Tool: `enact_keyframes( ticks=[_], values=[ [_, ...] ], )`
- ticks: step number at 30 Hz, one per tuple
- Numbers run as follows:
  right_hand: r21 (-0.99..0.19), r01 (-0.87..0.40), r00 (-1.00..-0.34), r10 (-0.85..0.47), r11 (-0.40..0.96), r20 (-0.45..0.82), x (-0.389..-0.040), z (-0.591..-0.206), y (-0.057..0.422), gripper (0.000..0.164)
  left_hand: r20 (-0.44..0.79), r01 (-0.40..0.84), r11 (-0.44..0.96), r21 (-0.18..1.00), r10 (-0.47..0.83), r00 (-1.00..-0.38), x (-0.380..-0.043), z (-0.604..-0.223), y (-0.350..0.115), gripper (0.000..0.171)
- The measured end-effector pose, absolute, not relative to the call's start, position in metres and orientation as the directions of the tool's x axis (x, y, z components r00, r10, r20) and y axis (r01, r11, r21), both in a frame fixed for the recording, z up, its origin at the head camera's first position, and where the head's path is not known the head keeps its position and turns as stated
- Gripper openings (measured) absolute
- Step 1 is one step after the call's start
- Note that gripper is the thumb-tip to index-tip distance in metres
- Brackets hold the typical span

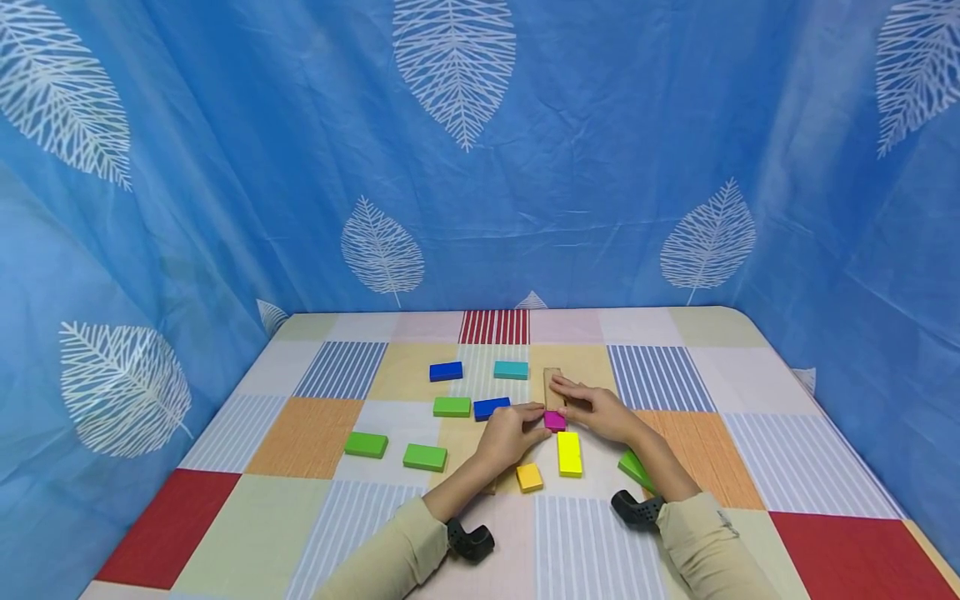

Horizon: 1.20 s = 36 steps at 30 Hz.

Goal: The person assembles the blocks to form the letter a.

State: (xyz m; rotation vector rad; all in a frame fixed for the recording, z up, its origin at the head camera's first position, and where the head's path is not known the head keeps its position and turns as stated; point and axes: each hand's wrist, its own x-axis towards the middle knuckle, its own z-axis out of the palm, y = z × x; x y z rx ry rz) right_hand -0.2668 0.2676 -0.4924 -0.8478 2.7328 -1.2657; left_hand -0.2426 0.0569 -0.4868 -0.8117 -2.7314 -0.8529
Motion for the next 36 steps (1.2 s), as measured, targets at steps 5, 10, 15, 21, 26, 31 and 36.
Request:
enact_keyframes(
  ticks=[5, 10, 15, 21, 26, 31, 36],
  values=[
    [-0.715, -0.459, -0.855, -0.48, 0.527, 0.195, -0.267, -0.493, 0.267, 0.049, 0.311, 0.548, 0.715, 0.435, 0.452, -0.836, -0.243, -0.487, 0.058, 0.039],
    [-0.704, -0.473, -0.848, -0.49, 0.529, 0.202, -0.268, -0.493, 0.268, 0.049, 0.314, 0.556, 0.743, 0.373, 0.463, -0.829, -0.243, -0.487, 0.06, 0.039],
    [-0.706, -0.479, -0.845, -0.492, 0.522, 0.209, -0.267, -0.493, 0.268, 0.048, 0.326, 0.563, 0.719, 0.407, 0.462, -0.825, -0.242, -0.486, 0.06, 0.041],
    [-0.704, -0.481, -0.844, -0.492, 0.523, 0.211, -0.266, -0.493, 0.268, 0.048, 0.381, 0.549, 0.613, 0.568, 0.395, -0.836, -0.237, -0.483, 0.053, 0.035],
    [-0.704, -0.484, -0.844, -0.491, 0.52, 0.217, -0.267, -0.493, 0.267, 0.047, 0.449, 0.641, 0.499, 0.583, 0.46, -0.766, -0.228, -0.482, 0.049, 0.038],
    [-0.698, -0.489, -0.842, -0.492, 0.523, 0.221, -0.266, -0.493, 0.267, 0.047, 0.443, 0.723, 0.451, 0.523, 0.581, -0.683, -0.22, -0.482, 0.049, 0.048],
    [-0.701, -0.488, -0.843, -0.489, 0.52, 0.225, -0.266, -0.493, 0.268, 0.048, 0.368, 0.742, 0.442, 0.503, 0.668, -0.647, -0.217, -0.482, 0.049, 0.058]
  ],
)
